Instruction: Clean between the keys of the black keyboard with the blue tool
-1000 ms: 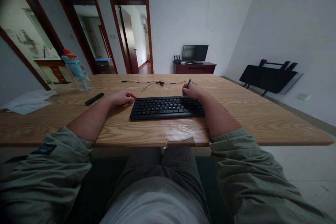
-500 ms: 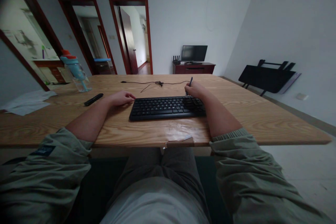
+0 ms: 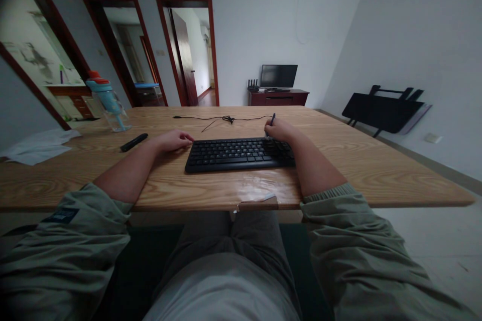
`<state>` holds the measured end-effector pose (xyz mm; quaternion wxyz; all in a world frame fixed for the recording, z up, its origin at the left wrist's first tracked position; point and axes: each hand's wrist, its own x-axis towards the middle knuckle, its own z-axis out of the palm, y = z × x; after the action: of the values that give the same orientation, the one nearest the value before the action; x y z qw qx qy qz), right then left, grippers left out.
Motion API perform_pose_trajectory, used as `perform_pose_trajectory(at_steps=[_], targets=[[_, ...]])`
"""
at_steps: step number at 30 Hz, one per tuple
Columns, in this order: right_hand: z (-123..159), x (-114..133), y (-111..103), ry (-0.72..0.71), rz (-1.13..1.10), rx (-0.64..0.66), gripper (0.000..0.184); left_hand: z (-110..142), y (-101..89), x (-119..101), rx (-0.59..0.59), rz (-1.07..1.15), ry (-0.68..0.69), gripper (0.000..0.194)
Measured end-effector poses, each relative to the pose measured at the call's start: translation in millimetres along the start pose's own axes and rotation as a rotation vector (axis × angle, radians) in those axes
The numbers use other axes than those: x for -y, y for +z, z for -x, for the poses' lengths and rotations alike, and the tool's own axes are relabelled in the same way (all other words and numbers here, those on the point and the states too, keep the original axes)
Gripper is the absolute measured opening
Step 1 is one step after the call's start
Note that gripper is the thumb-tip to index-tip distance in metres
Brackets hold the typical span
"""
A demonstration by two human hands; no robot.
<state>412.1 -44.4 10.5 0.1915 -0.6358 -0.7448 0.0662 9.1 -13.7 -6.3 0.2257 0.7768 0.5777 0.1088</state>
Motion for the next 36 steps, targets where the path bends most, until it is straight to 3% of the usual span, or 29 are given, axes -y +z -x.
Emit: perform_pose_trajectory(at_steps=[7,13,20,25,36], targets=[[-1.8,-1.5,0.9,0.024,-0.001,-0.069,0.017,-2.8,0.2,2.4,-0.003,-0.001,0.019,0.044],[3.6,-18.3,-11.4,0.082,-0.073,-0.149,0.020,-9.2,1.2,11.6,0.003,-0.020,0.052,0.045],[15.2,-45.1,-18.0,0.101,-0.094,-0.136,0.015,-5.8,-0.9,10.1,-0.013,-0.022,0.036,0.047],[15.4,-44.8,-15.8,0.095,-0.122,-0.050,0.015,-5.6,-1.5,11.1,-0.005,-0.017,0.029,0.044],[12.2,-45.0,-11.3,0.110,-0.098,-0.077,0.012,-5.9,-0.9,11.8,0.002,-0.014,0.035,0.041]])
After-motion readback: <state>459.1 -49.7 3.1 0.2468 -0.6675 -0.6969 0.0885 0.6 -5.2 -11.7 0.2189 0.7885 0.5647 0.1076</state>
